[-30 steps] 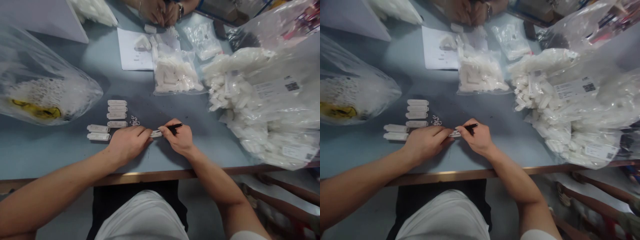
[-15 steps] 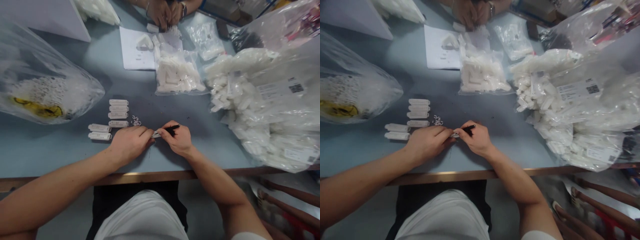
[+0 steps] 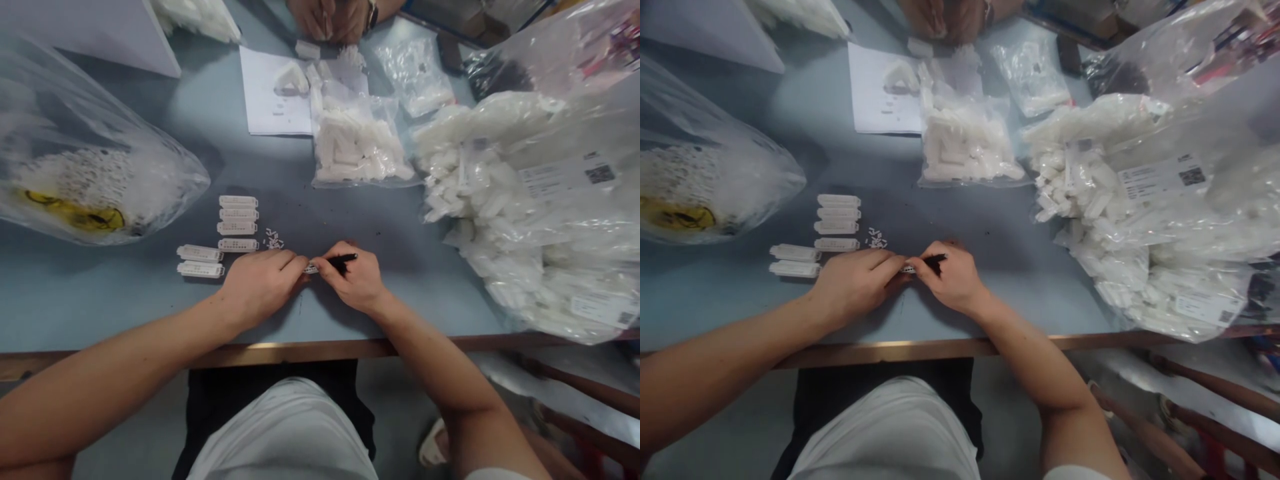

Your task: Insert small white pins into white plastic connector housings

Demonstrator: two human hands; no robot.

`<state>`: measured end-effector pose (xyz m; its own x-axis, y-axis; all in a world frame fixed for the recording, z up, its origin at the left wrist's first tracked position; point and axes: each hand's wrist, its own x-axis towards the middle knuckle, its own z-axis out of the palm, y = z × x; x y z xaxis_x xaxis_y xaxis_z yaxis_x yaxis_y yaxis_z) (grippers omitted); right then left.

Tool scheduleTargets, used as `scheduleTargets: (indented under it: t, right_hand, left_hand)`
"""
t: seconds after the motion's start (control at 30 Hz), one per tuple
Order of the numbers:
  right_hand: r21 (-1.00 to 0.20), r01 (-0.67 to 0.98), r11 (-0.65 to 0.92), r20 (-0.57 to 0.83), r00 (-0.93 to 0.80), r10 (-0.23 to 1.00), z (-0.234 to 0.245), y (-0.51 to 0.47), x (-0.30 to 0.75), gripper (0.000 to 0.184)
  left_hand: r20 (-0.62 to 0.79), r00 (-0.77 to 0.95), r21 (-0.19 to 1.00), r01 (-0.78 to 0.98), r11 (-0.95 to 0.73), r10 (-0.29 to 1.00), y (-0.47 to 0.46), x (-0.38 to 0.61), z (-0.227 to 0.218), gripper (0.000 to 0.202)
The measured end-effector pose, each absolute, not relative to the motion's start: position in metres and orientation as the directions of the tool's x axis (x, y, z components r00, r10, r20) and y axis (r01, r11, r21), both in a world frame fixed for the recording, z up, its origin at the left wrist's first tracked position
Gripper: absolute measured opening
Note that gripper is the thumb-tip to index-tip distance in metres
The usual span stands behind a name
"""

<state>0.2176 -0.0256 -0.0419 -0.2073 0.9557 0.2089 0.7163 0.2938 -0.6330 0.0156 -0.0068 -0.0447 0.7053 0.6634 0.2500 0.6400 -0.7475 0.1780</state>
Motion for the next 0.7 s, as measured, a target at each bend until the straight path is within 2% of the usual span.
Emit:
scheduleTargets:
  t: [0.1,0.33,0.7]
  right_hand:
    - [-0.639,0.701,0.317,0.225,-0.225,0.948,-0.0419,-0.0252,0.2179,0.034]
    - [-0.724,0.655,0.218,0.192,-0.112,0.975,-0.0403,-0.0259,0.2202,0.034]
    - [-0.716,0.668,0.201,0.153,-0.131,0.980,-0.0409,-0.0247,0.2181,0.036]
  left_hand:
    - [0.250,0.705,0.179,0.640,-0.747,0.664,-0.0069,0.0160,-0.0451,0.029]
    - [0.261,0.703,0.175,0.640,-0.748,0.662,-0.0070,0.0160,-0.0461,0.024]
    - [0.246,0.698,0.190,0.646,-0.739,0.673,-0.0059,0.0152,-0.0484,0.026]
